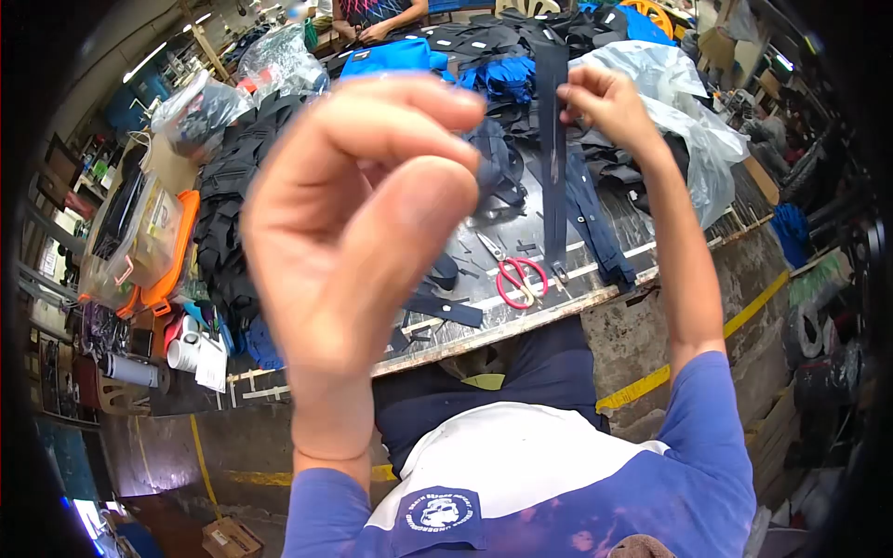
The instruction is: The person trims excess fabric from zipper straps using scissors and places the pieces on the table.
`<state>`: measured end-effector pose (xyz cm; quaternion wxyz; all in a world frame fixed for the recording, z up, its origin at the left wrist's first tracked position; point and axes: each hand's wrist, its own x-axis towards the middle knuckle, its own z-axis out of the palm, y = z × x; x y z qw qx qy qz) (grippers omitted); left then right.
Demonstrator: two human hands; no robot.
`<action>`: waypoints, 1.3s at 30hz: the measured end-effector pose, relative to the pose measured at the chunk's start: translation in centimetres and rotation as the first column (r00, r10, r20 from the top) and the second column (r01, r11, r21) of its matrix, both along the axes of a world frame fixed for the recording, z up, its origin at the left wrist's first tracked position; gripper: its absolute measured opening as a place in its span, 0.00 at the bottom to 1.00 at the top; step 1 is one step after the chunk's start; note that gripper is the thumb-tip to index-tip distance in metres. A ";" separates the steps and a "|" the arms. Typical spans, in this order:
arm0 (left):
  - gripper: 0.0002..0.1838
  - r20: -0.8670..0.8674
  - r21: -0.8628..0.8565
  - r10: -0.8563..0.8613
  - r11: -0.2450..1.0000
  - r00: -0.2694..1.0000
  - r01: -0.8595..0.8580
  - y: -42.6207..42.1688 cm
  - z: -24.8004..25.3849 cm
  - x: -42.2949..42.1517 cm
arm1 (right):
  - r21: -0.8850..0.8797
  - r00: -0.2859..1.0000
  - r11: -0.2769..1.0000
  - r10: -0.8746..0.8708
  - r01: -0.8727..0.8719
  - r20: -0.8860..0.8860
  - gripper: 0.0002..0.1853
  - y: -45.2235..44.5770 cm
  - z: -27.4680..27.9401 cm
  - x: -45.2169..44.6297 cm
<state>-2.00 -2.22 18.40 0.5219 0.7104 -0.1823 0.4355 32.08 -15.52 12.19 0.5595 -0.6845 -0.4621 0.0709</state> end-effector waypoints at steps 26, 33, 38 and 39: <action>0.29 -0.092 0.036 0.075 0.997 0.993 -0.072 -0.8 0.8 -3.0 | -0.324 0.855 0.872 -0.180 0.367 0.487 0.14 -6.6 -20.5 -9.0; 0.32 -0.186 0.009 0.153 0.988 0.971 -0.154 -1.0 0.1 -4.9 | -0.427 0.870 0.868 -0.011 0.253 0.494 0.12 -4.5 -19.3 -12.0; 0.35 -0.224 -0.007 0.194 0.980 0.955 -0.200 0.9 0.6 -4.9 | -0.437 0.771 0.771 -0.108 0.463 0.628 0.19 -2.1 -23.7 -16.3; 0.35 -0.223 -0.010 0.206 0.977 0.953 -0.214 1.5 0.6 -5.4 | -0.432 0.767 0.778 -0.099 0.457 0.634 0.19 -1.9 -23.9 -16.3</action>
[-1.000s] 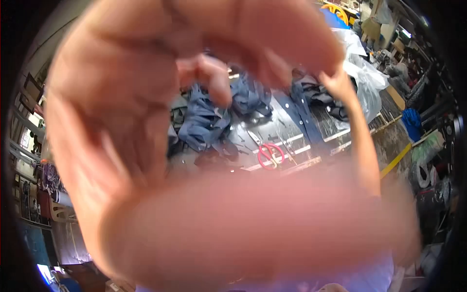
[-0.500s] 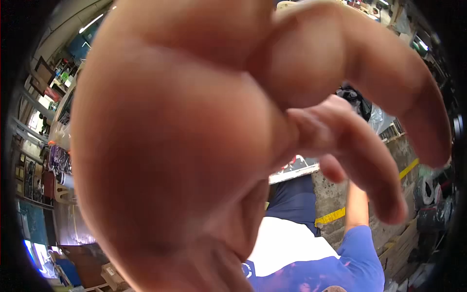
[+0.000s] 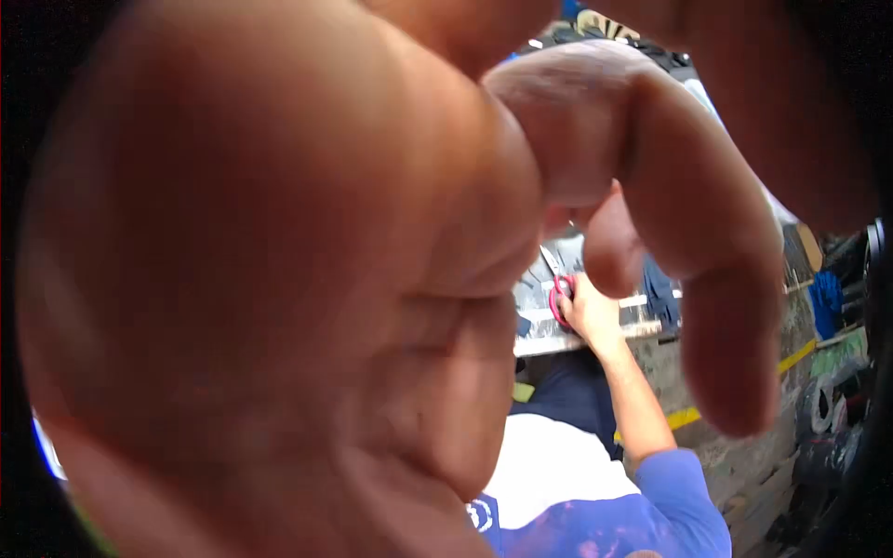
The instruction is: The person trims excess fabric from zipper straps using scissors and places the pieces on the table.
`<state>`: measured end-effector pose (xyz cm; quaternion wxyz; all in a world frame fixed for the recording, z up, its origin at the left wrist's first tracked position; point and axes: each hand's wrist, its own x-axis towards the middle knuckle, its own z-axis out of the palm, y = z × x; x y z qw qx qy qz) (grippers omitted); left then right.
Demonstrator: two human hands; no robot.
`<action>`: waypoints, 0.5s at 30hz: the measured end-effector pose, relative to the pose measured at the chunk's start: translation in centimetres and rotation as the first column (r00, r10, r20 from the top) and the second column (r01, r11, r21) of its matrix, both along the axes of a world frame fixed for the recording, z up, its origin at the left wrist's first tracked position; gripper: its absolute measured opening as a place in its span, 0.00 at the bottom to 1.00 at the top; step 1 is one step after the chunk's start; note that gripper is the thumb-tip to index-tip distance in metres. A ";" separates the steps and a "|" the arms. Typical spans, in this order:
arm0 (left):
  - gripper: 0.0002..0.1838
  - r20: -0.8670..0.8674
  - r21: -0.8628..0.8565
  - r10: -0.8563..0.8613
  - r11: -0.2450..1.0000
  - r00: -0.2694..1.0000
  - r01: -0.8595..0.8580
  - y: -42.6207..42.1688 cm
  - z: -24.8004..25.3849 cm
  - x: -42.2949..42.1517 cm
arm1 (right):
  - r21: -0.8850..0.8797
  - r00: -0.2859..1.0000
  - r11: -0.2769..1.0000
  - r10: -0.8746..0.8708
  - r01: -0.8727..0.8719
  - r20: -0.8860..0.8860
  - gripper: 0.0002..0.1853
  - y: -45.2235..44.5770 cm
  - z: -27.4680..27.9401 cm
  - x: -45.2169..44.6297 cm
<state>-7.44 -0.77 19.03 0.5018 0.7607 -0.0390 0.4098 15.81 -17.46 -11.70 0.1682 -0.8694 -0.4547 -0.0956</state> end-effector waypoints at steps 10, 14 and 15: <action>0.46 -0.114 -0.030 0.050 0.998 0.992 -0.054 -0.1 -4.2 2.9 | 0.045 0.826 0.987 -0.104 0.155 -0.553 0.17 -2.5 0.5 1.2; 0.45 -0.385 0.407 0.513 0.841 0.768 -0.357 7.9 -21.0 4.3 | 0.309 0.456 0.919 0.172 0.247 -0.873 0.12 -3.0 0.8 1.5; 0.41 -0.494 0.435 0.504 0.849 0.709 -0.301 9.0 -24.2 3.9 | 0.406 0.312 0.866 0.315 0.292 -0.896 0.11 -3.4 0.6 1.2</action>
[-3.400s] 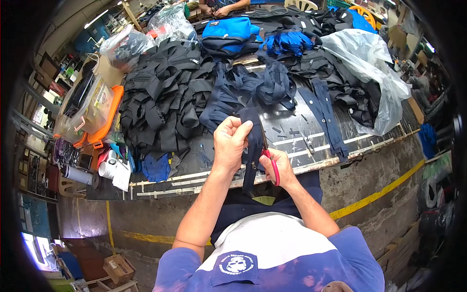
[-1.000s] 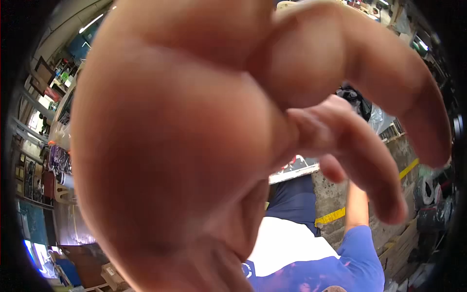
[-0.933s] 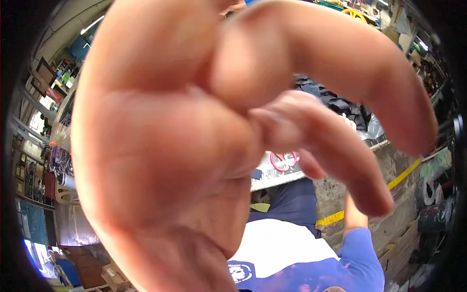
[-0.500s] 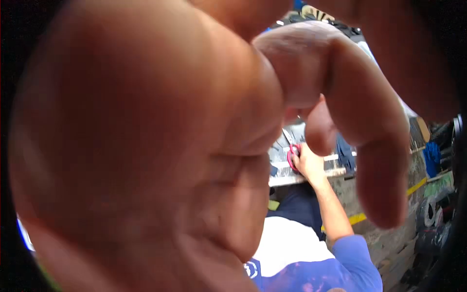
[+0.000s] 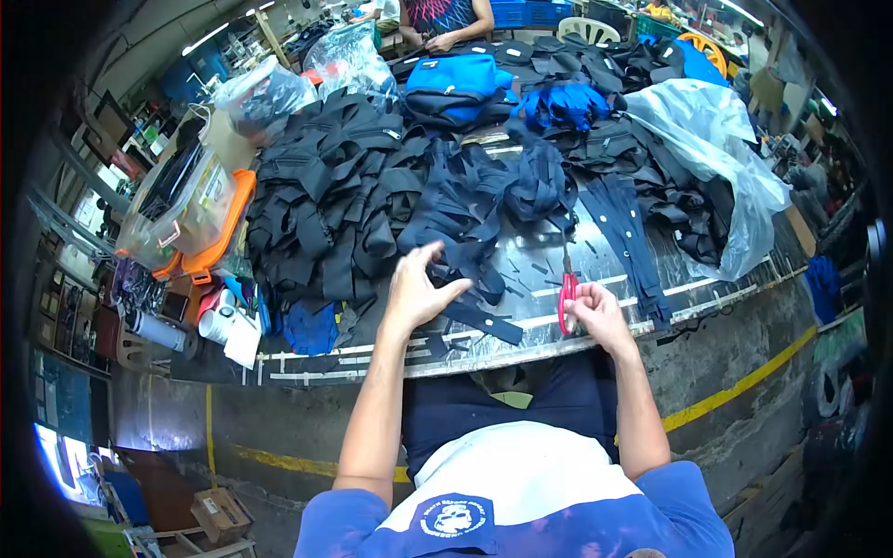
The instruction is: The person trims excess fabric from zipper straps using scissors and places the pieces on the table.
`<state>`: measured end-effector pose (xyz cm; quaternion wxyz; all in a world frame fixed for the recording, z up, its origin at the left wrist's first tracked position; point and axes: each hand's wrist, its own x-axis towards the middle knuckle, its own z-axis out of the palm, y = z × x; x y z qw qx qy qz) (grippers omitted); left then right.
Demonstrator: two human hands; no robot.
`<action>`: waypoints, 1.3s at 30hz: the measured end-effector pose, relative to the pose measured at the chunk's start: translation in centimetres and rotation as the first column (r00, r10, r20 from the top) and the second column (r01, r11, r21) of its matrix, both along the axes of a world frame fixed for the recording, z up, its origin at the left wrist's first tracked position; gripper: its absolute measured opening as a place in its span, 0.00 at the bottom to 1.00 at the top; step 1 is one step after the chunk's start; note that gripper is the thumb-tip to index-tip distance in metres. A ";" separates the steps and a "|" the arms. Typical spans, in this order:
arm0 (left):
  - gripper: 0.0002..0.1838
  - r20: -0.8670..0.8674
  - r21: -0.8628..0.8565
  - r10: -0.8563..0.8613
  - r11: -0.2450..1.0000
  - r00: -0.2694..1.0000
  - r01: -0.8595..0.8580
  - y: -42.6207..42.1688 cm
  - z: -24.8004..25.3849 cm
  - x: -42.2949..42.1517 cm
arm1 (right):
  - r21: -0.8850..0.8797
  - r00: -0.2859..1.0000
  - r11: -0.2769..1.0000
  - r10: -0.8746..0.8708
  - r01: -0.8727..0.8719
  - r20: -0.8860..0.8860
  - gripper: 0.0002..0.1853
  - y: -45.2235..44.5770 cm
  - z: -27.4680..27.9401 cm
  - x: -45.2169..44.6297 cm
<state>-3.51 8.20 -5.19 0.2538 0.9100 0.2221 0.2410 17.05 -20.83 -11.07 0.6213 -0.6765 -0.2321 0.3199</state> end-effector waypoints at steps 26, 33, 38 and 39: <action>0.13 0.117 -0.658 -0.186 0.721 0.976 0.217 8.0 -2.4 -5.2 | -0.032 0.865 0.894 0.422 -0.447 -0.270 0.12 6.9 2.0 -6.8; 0.11 0.184 -0.723 -0.103 0.659 0.978 0.205 7.6 -3.9 -3.1 | 0.079 0.902 0.929 0.369 -0.361 -0.224 0.12 6.0 3.9 -4.3; 0.12 0.244 -0.714 -0.048 0.668 0.969 0.213 7.7 -3.0 -1.8 | 0.061 0.949 0.954 0.298 -0.292 -0.108 0.13 5.3 5.0 -1.5; 0.11 0.233 -0.712 -0.055 0.671 0.971 0.209 7.8 -3.0 -1.8 | 0.061 0.956 0.961 0.274 -0.269 -0.106 0.13 5.2 5.0 -1.1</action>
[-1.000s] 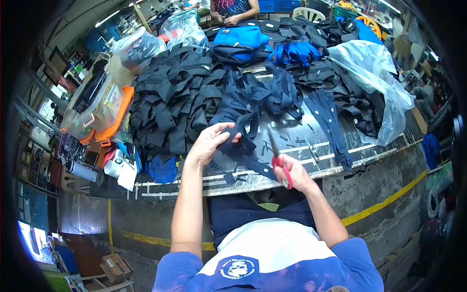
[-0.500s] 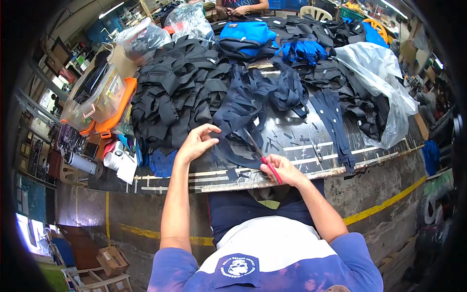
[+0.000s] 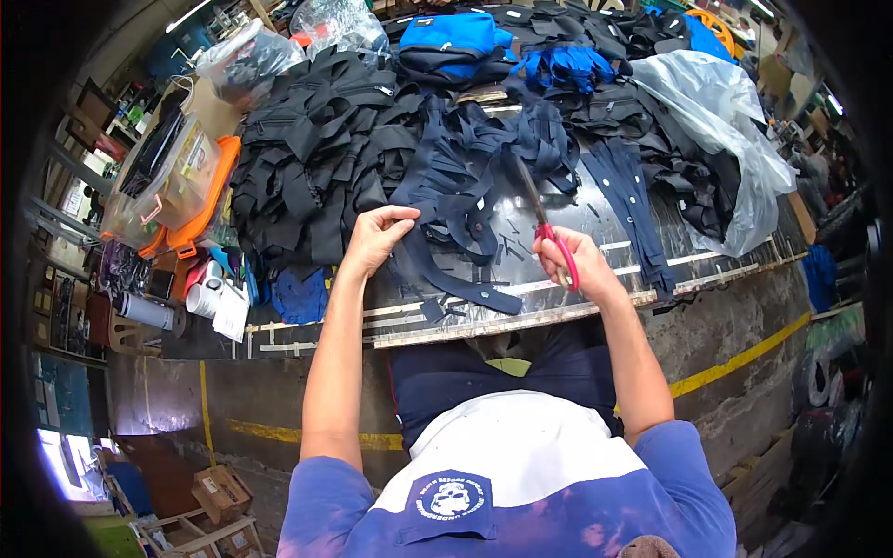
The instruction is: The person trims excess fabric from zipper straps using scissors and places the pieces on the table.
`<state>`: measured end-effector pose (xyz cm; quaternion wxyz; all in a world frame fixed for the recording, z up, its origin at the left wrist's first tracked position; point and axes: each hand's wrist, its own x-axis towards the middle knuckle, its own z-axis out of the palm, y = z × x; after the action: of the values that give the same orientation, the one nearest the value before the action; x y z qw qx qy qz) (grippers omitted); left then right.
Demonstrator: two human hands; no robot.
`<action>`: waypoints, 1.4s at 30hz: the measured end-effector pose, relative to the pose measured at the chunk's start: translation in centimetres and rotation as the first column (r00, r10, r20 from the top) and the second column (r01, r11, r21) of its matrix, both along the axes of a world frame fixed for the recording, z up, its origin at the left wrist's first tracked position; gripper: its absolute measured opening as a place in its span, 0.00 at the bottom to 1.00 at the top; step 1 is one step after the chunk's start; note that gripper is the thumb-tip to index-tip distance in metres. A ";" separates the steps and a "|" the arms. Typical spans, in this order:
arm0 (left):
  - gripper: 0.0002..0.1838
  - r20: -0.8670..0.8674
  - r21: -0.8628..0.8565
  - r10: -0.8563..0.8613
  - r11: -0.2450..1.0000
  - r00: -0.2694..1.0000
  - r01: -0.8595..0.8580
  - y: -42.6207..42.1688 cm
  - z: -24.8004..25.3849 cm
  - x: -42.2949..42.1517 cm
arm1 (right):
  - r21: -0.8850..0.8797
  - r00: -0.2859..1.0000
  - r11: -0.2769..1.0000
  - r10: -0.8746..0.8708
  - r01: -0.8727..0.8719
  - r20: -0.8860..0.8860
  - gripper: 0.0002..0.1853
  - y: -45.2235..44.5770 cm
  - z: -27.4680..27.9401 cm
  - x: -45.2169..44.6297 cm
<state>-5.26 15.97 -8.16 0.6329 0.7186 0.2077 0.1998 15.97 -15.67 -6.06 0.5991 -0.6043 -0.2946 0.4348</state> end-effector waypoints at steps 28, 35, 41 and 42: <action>0.36 0.104 -0.417 0.283 0.883 0.953 -0.217 -2.6 0.6 -0.4 | -0.156 0.937 0.934 0.292 -0.323 -0.189 0.20 6.7 -4.4 -9.0; 0.39 -0.004 -0.419 0.331 0.856 0.943 -0.302 -3.2 0.7 -1.2 | -0.086 0.939 0.939 0.323 -0.333 -0.116 0.21 8.6 -4.8 -9.3; 0.41 0.000 -0.391 0.328 0.870 0.945 -0.302 -4.1 1.1 -1.4 | -0.117 0.951 0.944 0.308 -0.310 -0.038 0.20 9.5 -5.3 -9.5; 0.41 0.000 -0.391 0.329 0.869 0.944 -0.303 -4.1 1.0 -1.5 | -0.119 0.952 0.944 0.306 -0.307 -0.028 0.20 9.6 -5.4 -9.6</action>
<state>-6.71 11.82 -7.15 0.7271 0.5293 0.3363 0.2794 6.41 -6.11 -11.47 0.4876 -0.5846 -0.3551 0.5426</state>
